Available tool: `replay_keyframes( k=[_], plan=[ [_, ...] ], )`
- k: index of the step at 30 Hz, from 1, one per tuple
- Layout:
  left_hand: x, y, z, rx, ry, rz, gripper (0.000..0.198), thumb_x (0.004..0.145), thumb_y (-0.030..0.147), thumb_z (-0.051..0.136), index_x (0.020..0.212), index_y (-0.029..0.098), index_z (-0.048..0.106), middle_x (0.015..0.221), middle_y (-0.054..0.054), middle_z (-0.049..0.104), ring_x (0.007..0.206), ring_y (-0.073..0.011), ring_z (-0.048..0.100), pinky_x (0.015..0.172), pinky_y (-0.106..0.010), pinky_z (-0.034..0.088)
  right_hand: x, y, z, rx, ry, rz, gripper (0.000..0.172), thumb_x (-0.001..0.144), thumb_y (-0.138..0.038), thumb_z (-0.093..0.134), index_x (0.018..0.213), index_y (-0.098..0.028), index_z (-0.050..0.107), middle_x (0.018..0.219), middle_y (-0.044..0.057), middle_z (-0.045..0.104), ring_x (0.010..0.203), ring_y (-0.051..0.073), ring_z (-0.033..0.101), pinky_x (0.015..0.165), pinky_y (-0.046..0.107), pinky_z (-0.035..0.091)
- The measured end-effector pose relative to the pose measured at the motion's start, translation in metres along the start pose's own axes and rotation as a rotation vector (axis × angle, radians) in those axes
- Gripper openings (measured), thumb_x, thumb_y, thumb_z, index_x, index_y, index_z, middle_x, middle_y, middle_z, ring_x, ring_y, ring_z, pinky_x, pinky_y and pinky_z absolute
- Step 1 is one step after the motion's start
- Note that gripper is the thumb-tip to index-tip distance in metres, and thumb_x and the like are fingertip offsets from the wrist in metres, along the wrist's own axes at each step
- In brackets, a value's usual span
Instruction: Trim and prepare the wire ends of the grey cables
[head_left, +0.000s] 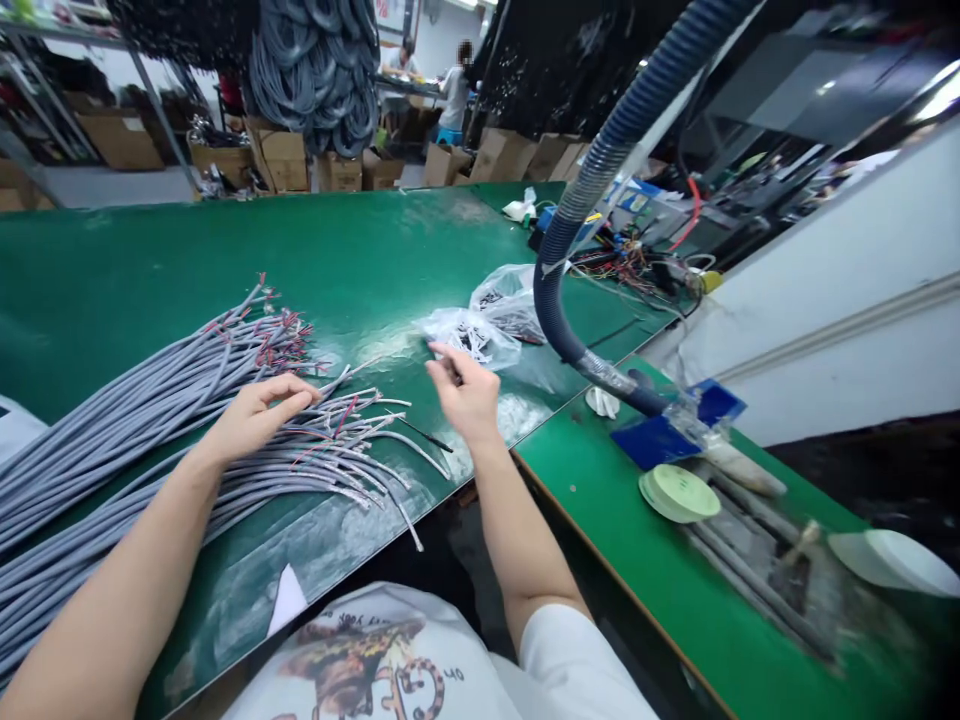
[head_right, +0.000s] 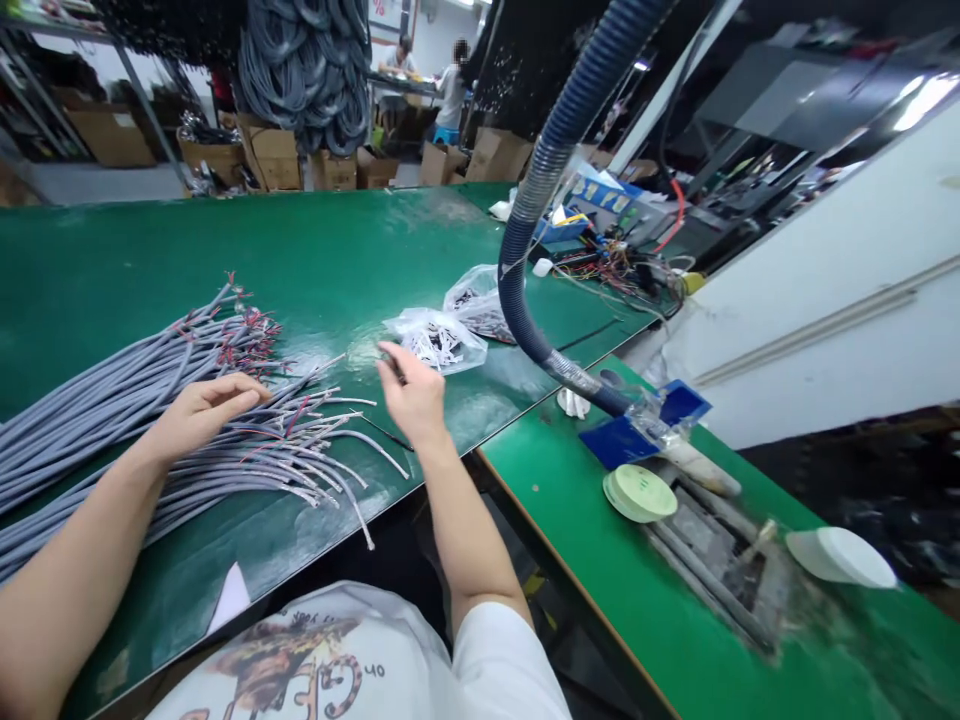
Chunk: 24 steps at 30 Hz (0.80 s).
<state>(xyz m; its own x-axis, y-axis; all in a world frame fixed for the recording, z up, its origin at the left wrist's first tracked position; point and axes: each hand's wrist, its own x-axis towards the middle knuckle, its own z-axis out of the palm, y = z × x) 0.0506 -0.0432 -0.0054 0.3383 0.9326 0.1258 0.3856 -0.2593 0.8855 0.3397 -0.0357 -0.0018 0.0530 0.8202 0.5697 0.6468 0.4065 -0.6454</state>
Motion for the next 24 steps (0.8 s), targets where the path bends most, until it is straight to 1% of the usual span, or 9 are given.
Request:
replay_keyframes(
  k=[3,4,7,9,13,16,20,22,24],
  plan=[
    [0.0,-0.004,-0.007,0.171,-0.216,-0.061,0.04,0.077,0.053,0.06,0.091,0.018,0.071,0.092,-0.007,0.071,0.086,-0.0221,0.063,0.082,-0.031,0.048,0.02,0.045,-0.023,-0.285,0.085,0.187,0.035,0.078,-0.029,0.06,0.11,-0.016,0.067,0.104,0.012,0.067,0.091,0.024,0.062,0.085,0.039,0.049],
    [0.001,-0.005,-0.006,0.201,-0.278,-0.059,0.039,0.077,0.053,0.059,0.092,0.019,0.071,0.093,-0.007,0.071,0.086,-0.0217,0.064,0.082,-0.03,0.049,0.023,0.055,-0.028,-0.318,0.121,0.234,0.037,0.076,-0.03,0.062,0.11,-0.015,0.066,0.104,0.013,0.066,0.091,0.025,0.061,0.085,0.04,0.049],
    [0.003,-0.011,-0.002,0.247,-0.387,0.017,0.035,0.079,0.051,0.058,0.089,0.02,0.072,0.094,-0.006,0.071,0.089,-0.0197,0.063,0.084,-0.028,0.048,0.017,0.062,-0.032,-0.211,0.191,0.243,0.034,0.077,-0.035,0.059,0.104,-0.015,0.067,0.091,0.009,0.067,0.082,0.02,0.06,0.081,0.035,0.049],
    [0.004,-0.015,0.0,0.257,-0.405,0.084,0.032,0.08,0.049,0.059,0.087,0.022,0.073,0.092,-0.005,0.071,0.088,-0.0186,0.063,0.085,-0.028,0.047,0.005,0.049,-0.03,-0.07,0.168,0.218,0.029,0.08,-0.036,0.057,0.097,-0.015,0.069,0.083,0.006,0.067,0.075,0.017,0.059,0.076,0.031,0.049],
    [0.004,-0.016,0.001,0.24,-0.369,0.164,0.025,0.077,0.044,0.065,0.083,0.022,0.072,0.088,-0.005,0.07,0.084,-0.0179,0.062,0.083,-0.028,0.046,-0.017,0.007,-0.02,0.2,0.038,0.223,0.023,0.08,-0.034,0.059,0.087,-0.015,0.07,0.078,0.004,0.067,0.068,0.014,0.057,0.066,0.026,0.047],
    [0.0,-0.01,0.0,0.17,-0.281,0.137,0.023,0.079,0.041,0.063,0.082,0.019,0.069,0.082,-0.005,0.067,0.079,-0.0161,0.06,0.079,-0.026,0.046,-0.028,-0.024,-0.012,0.391,-0.103,0.266,0.021,0.08,-0.034,0.061,0.085,-0.016,0.071,0.067,0.0,0.062,0.058,0.011,0.053,0.056,0.024,0.043],
    [-0.005,-0.001,-0.002,-0.008,-0.137,0.059,0.03,0.081,0.044,0.06,0.086,0.015,0.065,0.076,-0.004,0.062,0.065,-0.0123,0.054,0.062,-0.022,0.045,-0.039,-0.056,0.005,0.575,-0.314,0.278,0.019,0.079,-0.032,0.062,0.081,-0.016,0.071,0.057,-0.002,0.055,0.048,0.007,0.043,0.048,0.022,0.037],
    [-0.006,0.001,-0.002,-0.074,-0.103,0.059,0.032,0.08,0.044,0.061,0.086,0.013,0.065,0.076,-0.004,0.061,0.063,-0.0117,0.053,0.059,-0.021,0.044,-0.042,-0.068,0.016,0.619,-0.373,0.278,0.018,0.078,-0.031,0.063,0.079,-0.016,0.072,0.056,-0.003,0.053,0.047,0.007,0.039,0.046,0.022,0.035],
    [-0.007,0.001,-0.003,-0.105,-0.087,0.087,0.032,0.08,0.043,0.062,0.087,0.012,0.067,0.077,-0.005,0.062,0.066,-0.0121,0.054,0.062,-0.022,0.045,-0.044,-0.076,0.028,0.653,-0.392,0.297,0.017,0.076,-0.031,0.063,0.078,-0.016,0.072,0.056,-0.003,0.052,0.047,0.007,0.038,0.046,0.022,0.033]
  ],
)
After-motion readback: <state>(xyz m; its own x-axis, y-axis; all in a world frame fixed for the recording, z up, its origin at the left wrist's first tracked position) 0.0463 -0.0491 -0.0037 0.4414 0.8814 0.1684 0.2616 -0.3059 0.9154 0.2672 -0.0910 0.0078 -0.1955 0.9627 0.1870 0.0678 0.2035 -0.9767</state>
